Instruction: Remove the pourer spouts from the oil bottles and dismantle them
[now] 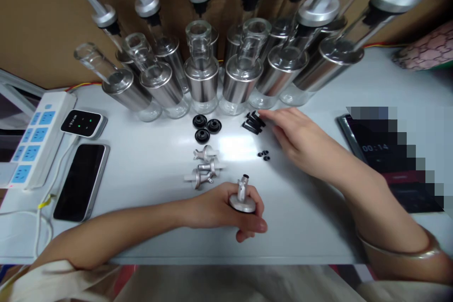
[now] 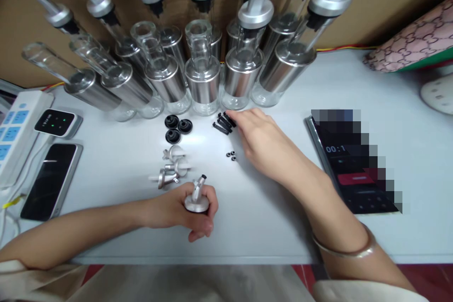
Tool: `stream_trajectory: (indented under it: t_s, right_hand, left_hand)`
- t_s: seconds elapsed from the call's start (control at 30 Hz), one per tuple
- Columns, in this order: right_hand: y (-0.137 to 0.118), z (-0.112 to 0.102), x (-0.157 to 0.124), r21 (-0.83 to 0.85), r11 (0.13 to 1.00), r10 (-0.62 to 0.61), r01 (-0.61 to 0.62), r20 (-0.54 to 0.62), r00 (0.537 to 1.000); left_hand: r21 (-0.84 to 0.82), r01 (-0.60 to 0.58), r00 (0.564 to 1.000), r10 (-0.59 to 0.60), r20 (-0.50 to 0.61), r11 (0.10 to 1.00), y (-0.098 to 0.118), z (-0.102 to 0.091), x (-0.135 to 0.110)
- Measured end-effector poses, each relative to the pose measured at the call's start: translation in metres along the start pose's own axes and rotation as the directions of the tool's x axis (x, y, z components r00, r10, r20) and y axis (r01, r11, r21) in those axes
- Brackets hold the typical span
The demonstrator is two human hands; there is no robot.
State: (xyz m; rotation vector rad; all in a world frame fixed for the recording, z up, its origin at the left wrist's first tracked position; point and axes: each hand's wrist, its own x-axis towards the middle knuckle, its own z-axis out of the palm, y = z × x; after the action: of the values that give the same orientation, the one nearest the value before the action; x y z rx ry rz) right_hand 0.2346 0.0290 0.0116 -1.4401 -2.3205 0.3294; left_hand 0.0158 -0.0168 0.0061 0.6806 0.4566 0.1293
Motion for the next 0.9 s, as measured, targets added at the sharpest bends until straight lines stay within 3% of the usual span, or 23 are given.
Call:
stream_trajectory:
  t_s: [0.3, 0.5, 0.6, 0.7, 0.8, 0.9]
  right_hand:
    - [0.001, 0.002, 0.001, 0.052, 0.999, 0.016, -0.018, 0.037, 0.999]
    - [-0.008, -0.008, 0.002, 0.14, 0.99, -0.014, 0.015, -0.008, 1.0]
    - [-0.021, -0.018, 0.002, 0.347, 0.937, 0.005, -0.041, 0.104, 0.995]
    - [-0.034, -0.024, 0.001, 0.565, 0.821, -0.103, -0.082, 0.287, 0.952]
    - [-0.041, -0.024, 0.0, 0.648, 0.754, -0.19, -0.109, 0.374, 0.908]
    - [-0.042, -0.023, 0.001, 0.659, 0.741, -0.195, -0.131, 0.398, 0.896]
  left_hand:
    - [0.001, -0.008, 1.0, 0.008, 0.016, 1.0, 0.001, 0.001, 0.0]
    - [0.0, 0.015, 1.0, -0.015, -0.01, 1.0, 0.0, 0.0, 0.0]
    - [-0.021, 0.019, 1.0, -0.019, -0.012, 1.0, 0.0, -0.001, -0.001]
    - [-0.047, 0.02, 1.0, -0.021, -0.007, 0.999, -0.001, -0.002, -0.001]
    - [-0.055, 0.016, 1.0, -0.015, 0.021, 0.998, 0.0, -0.003, 0.0]
    - [-0.079, 0.005, 0.999, -0.002, 0.043, 0.997, 0.0, -0.003, 0.001]
